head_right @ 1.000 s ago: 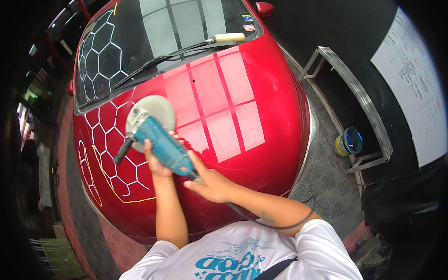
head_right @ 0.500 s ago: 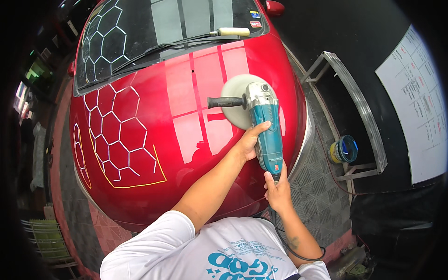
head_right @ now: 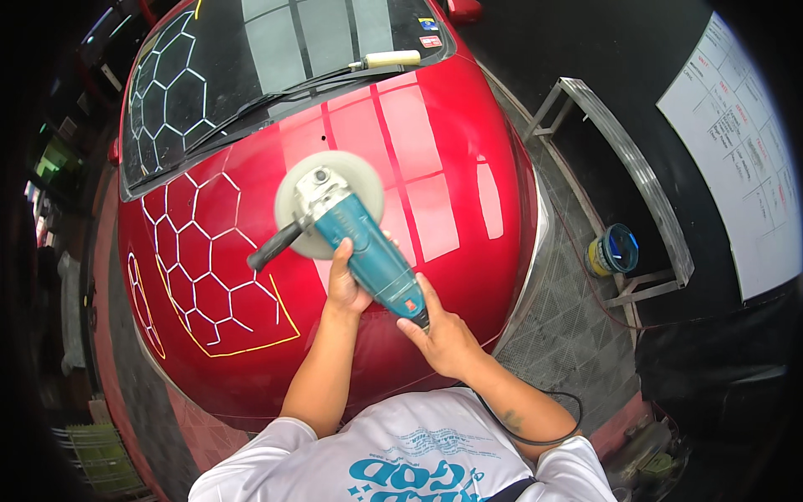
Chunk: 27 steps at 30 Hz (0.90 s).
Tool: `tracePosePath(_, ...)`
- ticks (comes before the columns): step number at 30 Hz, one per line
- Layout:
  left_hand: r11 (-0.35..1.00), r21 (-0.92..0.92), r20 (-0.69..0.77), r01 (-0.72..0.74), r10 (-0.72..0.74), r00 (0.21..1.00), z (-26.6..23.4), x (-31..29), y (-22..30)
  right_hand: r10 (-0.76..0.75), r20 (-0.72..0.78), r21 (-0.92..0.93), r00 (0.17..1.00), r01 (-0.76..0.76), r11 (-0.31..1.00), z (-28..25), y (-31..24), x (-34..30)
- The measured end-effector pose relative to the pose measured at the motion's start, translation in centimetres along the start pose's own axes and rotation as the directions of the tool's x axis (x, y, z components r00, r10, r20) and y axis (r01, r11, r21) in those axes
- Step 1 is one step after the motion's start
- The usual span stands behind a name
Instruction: The person uses a rotary polisher to buff the hood of a red car. They move the tool in overlapping passes across the surface, following a pre-marked grid pattern to ensure even coverage.
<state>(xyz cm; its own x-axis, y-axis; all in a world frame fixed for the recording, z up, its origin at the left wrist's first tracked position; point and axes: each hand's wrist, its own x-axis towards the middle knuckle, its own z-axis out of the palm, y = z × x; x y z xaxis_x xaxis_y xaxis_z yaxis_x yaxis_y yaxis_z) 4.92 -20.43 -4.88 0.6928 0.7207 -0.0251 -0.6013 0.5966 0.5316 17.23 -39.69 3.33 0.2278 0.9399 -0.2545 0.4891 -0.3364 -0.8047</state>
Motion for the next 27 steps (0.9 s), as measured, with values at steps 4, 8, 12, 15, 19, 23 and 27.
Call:
tracePosePath(4,0.995,-0.037,-0.05,-0.091,0.09,0.995,-1.0,-3.4,0.8,0.0,0.138,-0.097,0.99,0.014,0.995,0.3,-0.8,0.0)
tracePosePath(8,0.986,-0.045,-0.063,-0.158,0.155,0.986,-1.4,-4.8,1.3,-0.046,0.173,-0.089,0.984,0.063,0.994,0.9,-0.9,0.1)
tracePosePath(12,0.997,-0.032,-0.045,-0.064,0.062,0.997,-0.1,-3.5,-0.6,-0.053,0.033,-0.098,0.998,0.056,0.994,0.7,1.0,-1.3)
tracePosePath(15,0.991,-0.022,-0.063,0.135,-0.136,0.989,2.4,-0.7,-4.4,0.097,-0.063,0.084,0.993,-0.091,0.992,-1.1,3.9,-3.4)
tracePosePath(19,0.956,0.01,0.045,0.294,-0.294,0.955,5.9,4.8,-9.0,0.252,-0.206,0.362,0.946,-0.165,0.917,-3.0,6.7,-4.2)
tracePosePath(23,0.917,0.085,0.011,0.389,-0.392,0.92,7.8,7.7,-10.1,0.263,-0.221,0.498,0.939,-0.123,0.858,-3.9,7.5,-3.7)
tracePosePath(27,0.923,0.138,-0.064,0.36,-0.355,0.933,8.1,6.5,-9.3,0.26,-0.154,0.555,0.953,-0.134,0.821,-3.3,7.1,-4.1)
